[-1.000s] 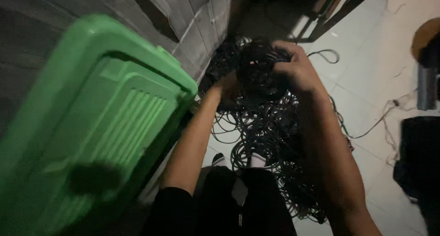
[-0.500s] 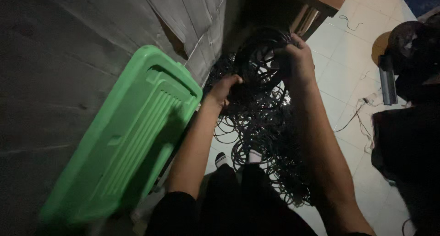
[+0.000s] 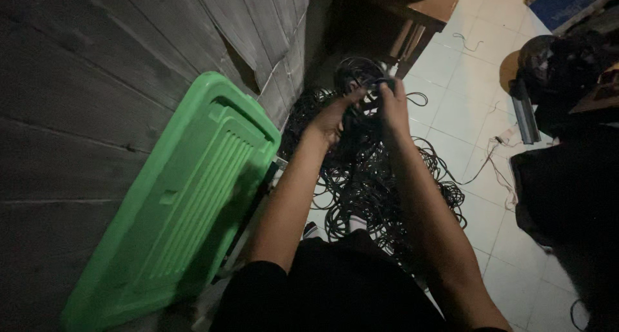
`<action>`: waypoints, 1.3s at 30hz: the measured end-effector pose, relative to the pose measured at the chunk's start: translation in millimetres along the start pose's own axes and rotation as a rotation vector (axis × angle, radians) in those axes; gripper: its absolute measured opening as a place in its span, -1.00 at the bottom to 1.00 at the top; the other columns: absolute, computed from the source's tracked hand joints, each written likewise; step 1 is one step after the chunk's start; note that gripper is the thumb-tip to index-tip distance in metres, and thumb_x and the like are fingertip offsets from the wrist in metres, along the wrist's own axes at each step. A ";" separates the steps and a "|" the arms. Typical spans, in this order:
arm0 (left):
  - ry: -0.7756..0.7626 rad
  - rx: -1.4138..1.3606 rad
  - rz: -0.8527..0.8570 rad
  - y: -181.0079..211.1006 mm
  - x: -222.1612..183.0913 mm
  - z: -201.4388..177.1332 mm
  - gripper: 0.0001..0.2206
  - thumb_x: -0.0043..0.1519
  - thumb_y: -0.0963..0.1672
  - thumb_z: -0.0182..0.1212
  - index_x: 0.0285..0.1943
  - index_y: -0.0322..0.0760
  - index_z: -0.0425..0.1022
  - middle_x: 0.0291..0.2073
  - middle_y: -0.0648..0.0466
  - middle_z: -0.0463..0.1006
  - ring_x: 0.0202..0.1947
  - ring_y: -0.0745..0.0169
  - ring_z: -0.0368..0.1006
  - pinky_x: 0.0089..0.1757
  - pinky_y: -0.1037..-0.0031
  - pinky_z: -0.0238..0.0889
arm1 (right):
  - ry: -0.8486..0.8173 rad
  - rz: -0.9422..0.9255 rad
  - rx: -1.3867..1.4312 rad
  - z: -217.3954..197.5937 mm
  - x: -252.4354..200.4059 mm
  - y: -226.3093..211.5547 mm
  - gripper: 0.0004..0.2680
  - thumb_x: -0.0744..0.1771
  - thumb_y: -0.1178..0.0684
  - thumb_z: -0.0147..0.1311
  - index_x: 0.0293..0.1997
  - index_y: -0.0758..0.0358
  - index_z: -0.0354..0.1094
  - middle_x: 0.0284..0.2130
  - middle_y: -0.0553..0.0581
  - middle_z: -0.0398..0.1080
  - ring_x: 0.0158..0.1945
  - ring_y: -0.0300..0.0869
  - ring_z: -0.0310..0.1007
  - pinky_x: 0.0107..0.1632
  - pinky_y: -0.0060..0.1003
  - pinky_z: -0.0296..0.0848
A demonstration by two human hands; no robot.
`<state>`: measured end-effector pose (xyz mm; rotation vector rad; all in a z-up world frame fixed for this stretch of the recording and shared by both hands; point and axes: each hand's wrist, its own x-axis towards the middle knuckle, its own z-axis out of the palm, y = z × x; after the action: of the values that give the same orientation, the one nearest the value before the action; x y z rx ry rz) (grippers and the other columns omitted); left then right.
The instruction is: The person coils a cable by hand from a pile on the floor, wraps it into a loop, and places the coiled cable into a large white plastic bin.
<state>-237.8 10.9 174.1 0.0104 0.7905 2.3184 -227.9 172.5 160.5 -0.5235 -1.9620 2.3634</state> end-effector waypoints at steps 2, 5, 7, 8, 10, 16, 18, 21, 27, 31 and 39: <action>0.099 0.202 -0.018 -1.9 5.6 6.9 -0.71 0.14 -0.11 0.38 0.02 -0.28 0.58 -0.18 0.00 0.65 -0.18 0.19 0.61 -0.10 0.35 0.52 | -0.113 -0.132 -0.004 -2.7 5.3 -1.8 -0.70 0.50 -0.15 -0.18 0.20 0.26 0.31 -0.01 0.19 0.40 0.01 -0.17 0.40 0.07 -0.26 0.44; 0.242 0.278 -0.111 1.1 13.1 4.0 -0.75 0.11 -0.12 0.35 -0.10 -0.37 0.61 -0.25 -0.06 0.67 -0.28 0.12 0.64 -0.18 0.33 0.55 | -0.093 0.241 0.103 -14.3 2.6 0.1 -0.61 0.42 -0.31 -0.31 0.14 0.13 0.31 -0.08 0.09 0.43 -0.08 -0.19 0.39 -0.06 -0.21 0.33; 0.286 0.194 -0.116 2.3 18.0 -3.1 -0.77 0.09 -0.12 0.29 -0.13 -0.36 0.61 -0.30 -0.07 0.67 -0.33 0.12 0.63 -0.22 0.34 0.54 | -0.099 0.111 0.095 -26.6 -7.2 8.3 -0.61 0.41 -0.33 -0.34 0.19 0.01 0.30 0.03 -0.03 0.43 0.01 -0.25 0.40 0.04 -0.27 0.35; 0.306 0.153 -0.118 4.1 23.1 -7.5 -0.77 0.08 -0.12 0.27 -0.15 -0.35 0.60 -0.32 -0.07 0.67 -0.36 0.12 0.62 -0.24 0.35 0.54 | -0.103 0.044 0.091 -34.0 -11.1 13.2 -0.60 0.40 -0.34 -0.35 0.22 -0.05 0.31 0.08 -0.09 0.43 0.05 -0.28 0.40 0.09 -0.30 0.36; 0.272 0.047 -0.031 7.7 32.8 -17.4 -0.80 0.09 -0.13 0.26 -0.17 -0.33 0.59 -0.34 -0.02 0.64 -0.39 0.14 0.59 -0.31 0.33 0.49 | 0.164 -0.043 0.034 -40.9 -28.0 33.5 -0.63 0.40 -0.31 -0.26 -0.01 0.13 0.39 -0.09 0.03 0.47 -0.10 -0.26 0.37 -0.07 -0.27 0.37; 0.280 -0.148 0.168 18.0 46.8 -20.4 -0.82 0.10 -0.15 0.25 -0.20 -0.39 0.55 -0.35 -0.05 0.62 -0.39 0.08 0.60 -0.29 0.31 0.52 | -0.358 0.424 0.404 -30.6 -110.5 79.6 -0.43 0.42 -0.59 -0.18 -0.31 0.28 0.25 -0.51 0.14 0.25 -0.51 -0.15 0.21 -0.47 -0.20 0.19; 0.308 -0.127 0.167 16.5 41.2 -13.0 -0.78 0.07 -0.14 0.24 -0.19 -0.42 0.57 -0.36 -0.07 0.63 -0.41 0.07 0.60 -0.32 0.31 0.50 | -0.604 0.552 0.778 -10.2 -124.1 77.3 -0.27 0.23 -0.73 -0.13 -0.01 0.35 0.27 -0.21 0.23 0.40 -0.22 -0.07 0.43 -0.23 -0.09 0.44; 0.333 -0.106 0.126 12.6 25.3 -7.0 -0.76 0.03 -0.12 0.24 -0.19 -0.40 0.57 -0.37 -0.06 0.63 -0.44 0.07 0.59 -0.36 0.30 0.49 | -0.480 0.502 0.802 11.0 -128.5 68.8 0.00 -0.04 -0.76 -0.06 0.33 0.26 -0.08 0.19 0.32 0.29 0.18 0.07 0.42 0.13 0.21 0.45; 0.235 -0.032 -0.082 14.0 -17.6 -17.7 -0.70 0.04 -0.10 0.21 -0.16 -0.44 0.56 -0.37 -0.10 0.64 -0.44 0.03 0.60 -0.33 0.32 0.52 | 0.102 0.505 1.302 -13.2 -49.8 84.8 -0.08 0.23 -0.52 0.17 0.49 0.56 -0.22 0.29 0.57 0.23 0.29 0.26 0.33 0.24 0.14 0.45; 0.284 0.100 -0.254 28.6 -52.1 -42.5 -0.68 -0.02 -0.14 0.15 -0.14 -0.45 0.57 -0.35 -0.11 0.66 -0.41 0.03 0.63 -0.26 0.33 0.57 | 0.311 0.480 1.111 -59.3 -19.0 122.3 -0.41 0.31 -0.19 0.13 0.35 0.45 -0.04 0.16 0.55 0.41 0.12 0.18 0.56 0.15 -0.01 0.57; 0.170 0.190 -0.524 -38.5 -48.4 -108.0 -0.78 0.08 -0.14 0.18 -0.26 -0.47 0.55 -0.44 -0.09 0.60 -0.51 0.11 0.57 -0.40 0.38 0.51 | 0.015 0.467 0.305 -51.9 -10.0 116.3 -0.62 0.36 -0.28 0.09 0.05 0.26 0.41 -0.03 0.24 0.46 -0.13 -0.07 0.47 -0.02 -0.15 0.47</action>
<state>-200.3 -54.0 74.6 -0.2804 0.9639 1.7608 -182.0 195.5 43.5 -1.0668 -1.5547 2.8376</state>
